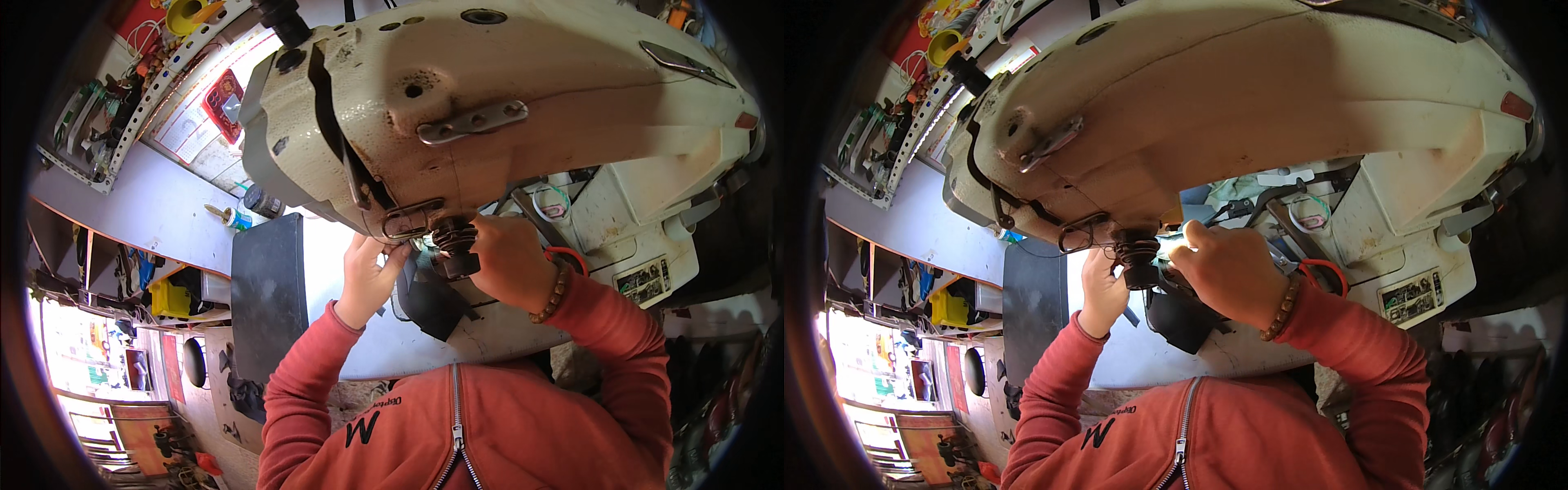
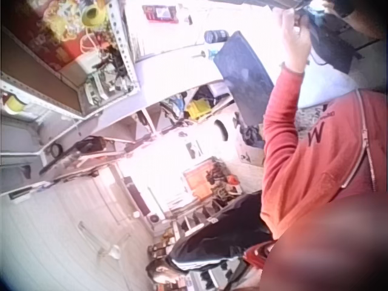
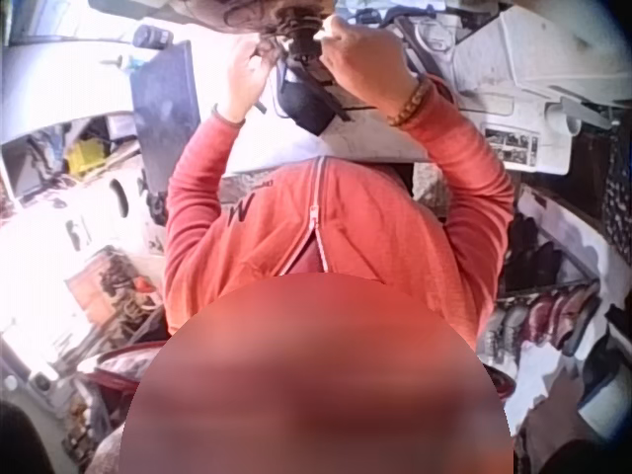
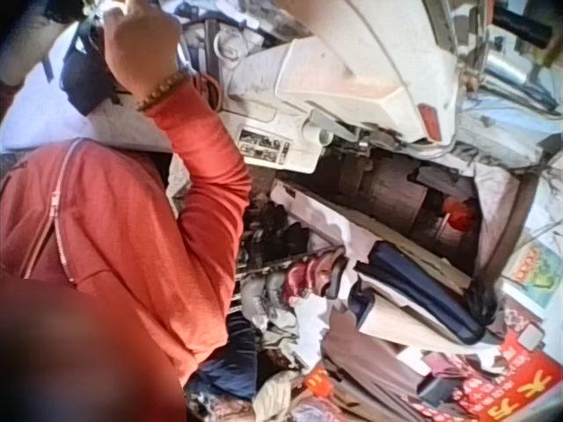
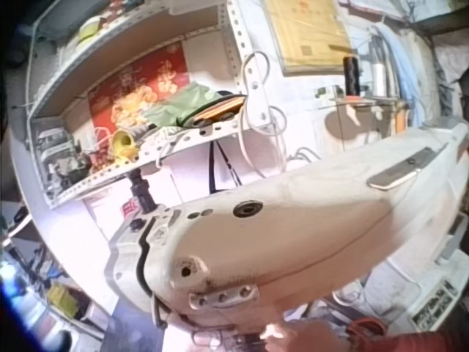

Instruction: The person uses a sewing machine to stitch a dark fabric piece. They guide the material under the needle, adjust the fabric with both hands, and trim excess thread with scissors. The work continues with repeated feeding and trimming actions.

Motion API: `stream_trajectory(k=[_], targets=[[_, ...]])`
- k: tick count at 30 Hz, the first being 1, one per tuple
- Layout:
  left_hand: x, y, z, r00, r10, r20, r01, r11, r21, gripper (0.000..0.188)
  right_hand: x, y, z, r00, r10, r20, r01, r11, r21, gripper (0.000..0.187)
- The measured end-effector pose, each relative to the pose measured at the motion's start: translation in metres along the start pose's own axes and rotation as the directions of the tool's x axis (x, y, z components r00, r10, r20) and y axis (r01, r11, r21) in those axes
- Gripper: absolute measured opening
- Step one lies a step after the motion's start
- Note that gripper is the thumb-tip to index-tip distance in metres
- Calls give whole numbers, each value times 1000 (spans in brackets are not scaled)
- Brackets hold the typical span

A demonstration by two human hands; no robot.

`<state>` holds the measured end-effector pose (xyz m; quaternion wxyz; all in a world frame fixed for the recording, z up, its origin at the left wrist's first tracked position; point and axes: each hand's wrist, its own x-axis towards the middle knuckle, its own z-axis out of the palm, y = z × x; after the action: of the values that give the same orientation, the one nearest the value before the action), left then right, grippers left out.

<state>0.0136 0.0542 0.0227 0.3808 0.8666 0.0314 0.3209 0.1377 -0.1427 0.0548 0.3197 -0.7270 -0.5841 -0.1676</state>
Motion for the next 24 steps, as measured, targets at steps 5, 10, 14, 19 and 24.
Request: stream_trajectory(k=[5,10,14,19,24], targets=[[19,-13,-11,968,-133,213,165,976,-141,26,1,-1,1,1000,5,4,-5,1000,4,14],[44,-21,-20,909,90,407,-66,995,-74,33,-7,-2,5,998,56,-31,-55,998,34,23],[51,-16,-18,893,103,438,-116,993,2,36,-32,-18,15,990,133,-36,-121,965,232,40],[58,-13,-15,893,54,447,17,988,-153,34,-46,-42,46,980,171,-101,-104,876,471,59],[42,-6,-4,947,-132,294,205,951,-232,22,-40,-57,45,970,236,-67,-103,643,759,50]])
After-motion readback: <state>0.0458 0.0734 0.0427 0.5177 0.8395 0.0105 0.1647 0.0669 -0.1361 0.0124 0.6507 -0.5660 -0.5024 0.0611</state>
